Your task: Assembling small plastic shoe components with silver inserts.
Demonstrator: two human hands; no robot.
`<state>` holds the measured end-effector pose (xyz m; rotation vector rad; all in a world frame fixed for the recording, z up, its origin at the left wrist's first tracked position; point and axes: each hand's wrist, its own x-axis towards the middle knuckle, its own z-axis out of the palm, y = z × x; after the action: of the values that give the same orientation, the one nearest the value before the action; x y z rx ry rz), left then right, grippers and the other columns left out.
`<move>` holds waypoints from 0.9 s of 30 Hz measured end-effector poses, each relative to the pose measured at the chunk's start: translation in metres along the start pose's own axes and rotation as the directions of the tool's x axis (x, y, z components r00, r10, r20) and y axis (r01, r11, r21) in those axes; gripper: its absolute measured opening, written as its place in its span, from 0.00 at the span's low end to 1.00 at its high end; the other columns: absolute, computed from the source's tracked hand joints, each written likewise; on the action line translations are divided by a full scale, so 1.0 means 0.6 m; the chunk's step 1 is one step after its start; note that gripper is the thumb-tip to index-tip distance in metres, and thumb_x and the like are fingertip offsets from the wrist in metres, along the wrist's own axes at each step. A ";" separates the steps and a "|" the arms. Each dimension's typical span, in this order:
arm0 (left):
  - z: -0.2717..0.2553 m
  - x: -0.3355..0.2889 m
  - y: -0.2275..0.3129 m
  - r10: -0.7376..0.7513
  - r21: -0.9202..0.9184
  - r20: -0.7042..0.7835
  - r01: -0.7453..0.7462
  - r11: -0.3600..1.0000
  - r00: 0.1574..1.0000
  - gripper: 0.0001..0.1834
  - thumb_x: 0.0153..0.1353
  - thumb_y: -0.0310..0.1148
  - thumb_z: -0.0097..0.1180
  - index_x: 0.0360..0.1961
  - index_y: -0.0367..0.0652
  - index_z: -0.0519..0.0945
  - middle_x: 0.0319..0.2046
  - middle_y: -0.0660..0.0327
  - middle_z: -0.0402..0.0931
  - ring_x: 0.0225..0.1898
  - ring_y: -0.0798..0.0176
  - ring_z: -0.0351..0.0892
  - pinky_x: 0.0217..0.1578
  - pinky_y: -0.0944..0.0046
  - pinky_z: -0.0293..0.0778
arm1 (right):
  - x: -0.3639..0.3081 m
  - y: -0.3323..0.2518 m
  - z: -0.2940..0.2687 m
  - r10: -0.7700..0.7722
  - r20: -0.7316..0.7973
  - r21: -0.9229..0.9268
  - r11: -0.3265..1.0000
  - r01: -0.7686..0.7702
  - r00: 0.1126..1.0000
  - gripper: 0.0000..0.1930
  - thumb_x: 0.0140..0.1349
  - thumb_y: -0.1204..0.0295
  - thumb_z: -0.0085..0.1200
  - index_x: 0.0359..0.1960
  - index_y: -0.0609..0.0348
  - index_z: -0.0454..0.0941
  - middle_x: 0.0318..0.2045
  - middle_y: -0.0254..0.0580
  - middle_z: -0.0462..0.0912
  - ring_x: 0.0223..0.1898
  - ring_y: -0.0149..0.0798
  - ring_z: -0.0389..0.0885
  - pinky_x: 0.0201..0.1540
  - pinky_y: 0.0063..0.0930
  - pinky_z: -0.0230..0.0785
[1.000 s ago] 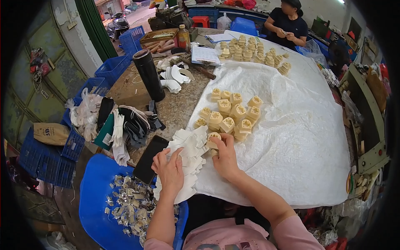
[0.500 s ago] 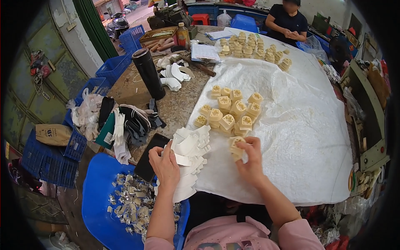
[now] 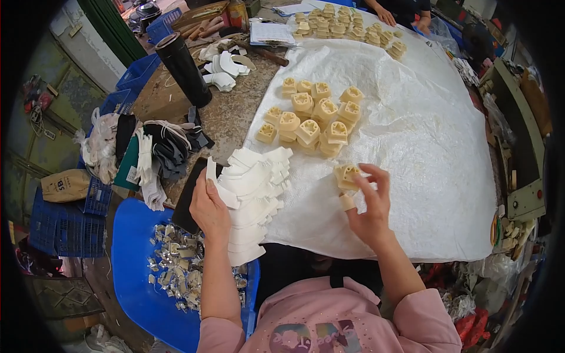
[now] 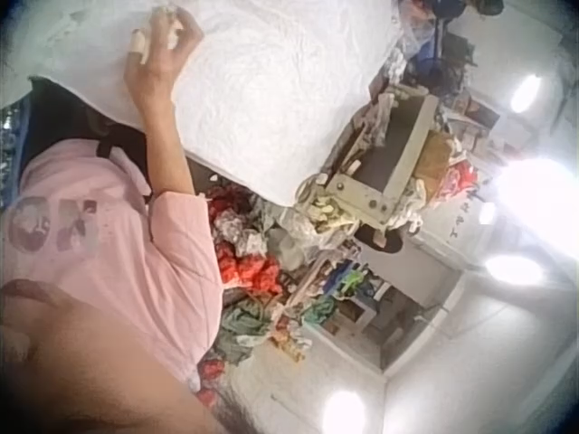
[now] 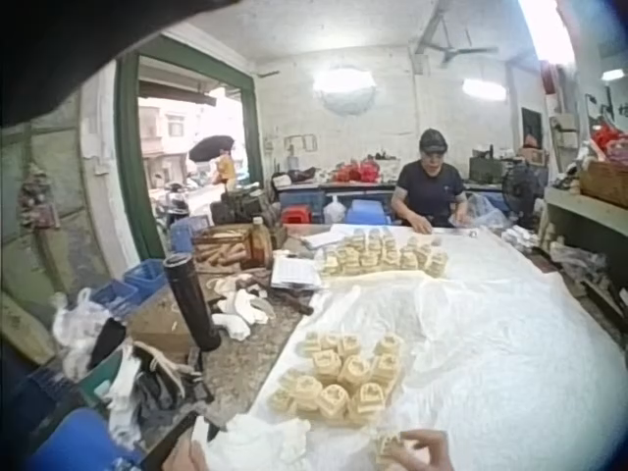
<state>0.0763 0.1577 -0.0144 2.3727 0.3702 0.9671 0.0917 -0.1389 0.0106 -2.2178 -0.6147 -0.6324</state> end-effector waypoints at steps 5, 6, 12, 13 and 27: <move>-0.012 -0.004 -0.012 -0.176 -0.048 -0.052 0.174 0.984 0.983 0.14 0.68 0.34 0.40 0.40 0.35 0.75 0.23 0.52 0.70 0.23 0.51 0.67 0.31 0.60 0.69 | 0.020 -0.039 0.041 -0.102 0.099 0.286 0.956 0.070 0.990 0.30 0.46 0.85 0.54 0.55 0.56 0.69 0.51 0.54 0.67 0.50 0.52 0.71 0.51 0.37 0.68; -0.019 -0.001 -0.026 -0.243 -0.034 -0.085 0.240 0.970 0.966 0.15 0.68 0.34 0.39 0.37 0.33 0.74 0.23 0.53 0.71 0.23 0.55 0.66 0.32 0.62 0.68 | 0.026 -0.044 0.052 -0.095 0.097 0.284 0.957 0.064 0.991 0.30 0.46 0.85 0.54 0.55 0.56 0.69 0.51 0.54 0.67 0.50 0.52 0.71 0.51 0.37 0.68; -0.023 0.019 -0.025 -0.416 -0.540 -0.203 0.253 0.803 0.887 0.16 0.69 0.33 0.38 0.32 0.30 0.72 0.28 0.60 0.72 0.31 0.67 0.64 0.36 0.65 0.65 | 0.080 -0.047 0.142 0.042 0.314 0.342 0.927 -0.155 0.948 0.35 0.46 0.85 0.51 0.61 0.56 0.62 0.57 0.57 0.60 0.58 0.58 0.65 0.58 0.42 0.62; -0.020 0.021 -0.022 -0.437 -0.595 -0.208 0.242 0.767 0.875 0.16 0.69 0.33 0.38 0.32 0.31 0.72 0.28 0.59 0.71 0.31 0.67 0.64 0.36 0.65 0.65 | 0.089 -0.049 0.163 0.055 0.318 0.325 0.932 -0.163 0.946 0.34 0.45 0.84 0.52 0.60 0.56 0.63 0.57 0.57 0.61 0.59 0.58 0.63 0.59 0.43 0.60; 0.003 0.050 0.016 -0.329 -0.402 -0.110 0.261 0.878 0.938 0.18 0.69 0.35 0.38 0.25 0.32 0.65 0.17 0.59 0.62 0.23 0.67 0.57 0.26 0.62 0.58 | 0.075 -0.047 0.210 -0.299 0.150 0.214 0.940 0.265 0.942 0.20 0.37 0.81 0.58 0.38 0.64 0.74 0.47 0.55 0.68 0.49 0.55 0.65 0.51 0.45 0.62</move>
<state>0.0989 0.1626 0.0069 1.8203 0.5413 0.9994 0.1408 -0.0162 -0.0241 -2.0356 -1.0585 -0.4924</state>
